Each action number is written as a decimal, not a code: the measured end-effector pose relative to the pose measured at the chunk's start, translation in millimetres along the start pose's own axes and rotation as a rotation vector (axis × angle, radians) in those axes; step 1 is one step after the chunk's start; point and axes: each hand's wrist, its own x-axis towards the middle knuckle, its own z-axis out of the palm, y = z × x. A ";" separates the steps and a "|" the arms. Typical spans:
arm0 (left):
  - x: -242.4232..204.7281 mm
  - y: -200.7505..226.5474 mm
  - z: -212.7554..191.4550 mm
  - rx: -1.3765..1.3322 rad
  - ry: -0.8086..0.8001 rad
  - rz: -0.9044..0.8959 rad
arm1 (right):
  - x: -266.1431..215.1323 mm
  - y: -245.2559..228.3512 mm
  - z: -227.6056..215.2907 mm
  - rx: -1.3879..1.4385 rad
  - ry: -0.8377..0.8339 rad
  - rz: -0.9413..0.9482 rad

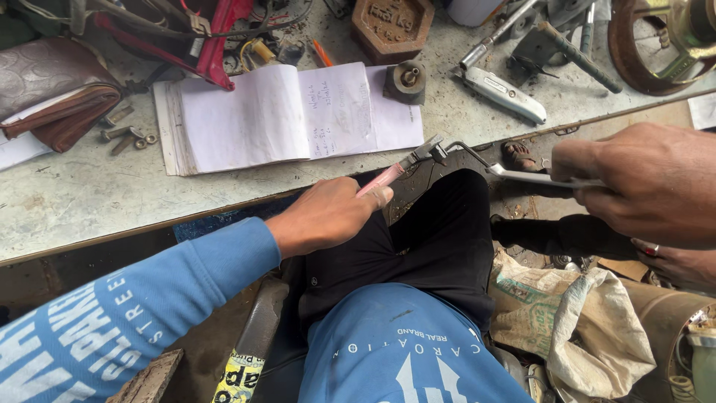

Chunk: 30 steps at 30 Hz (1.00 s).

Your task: The person uses pliers and a wrench to manipulate and disassemble small metal components on a cluttered workbench.

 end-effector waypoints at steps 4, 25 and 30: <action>0.2 3.0 -2.2 -0.015 0.029 0.015 | -0.2 -6.9 3.5 -0.004 0.024 0.056; -5.4 29.4 11.8 0.024 0.052 -0.096 | 34.6 33.7 55.6 0.524 -0.040 0.038; -2.0 35.9 10.9 0.040 -0.013 -0.112 | 31.2 25.2 42.3 0.497 -0.024 0.099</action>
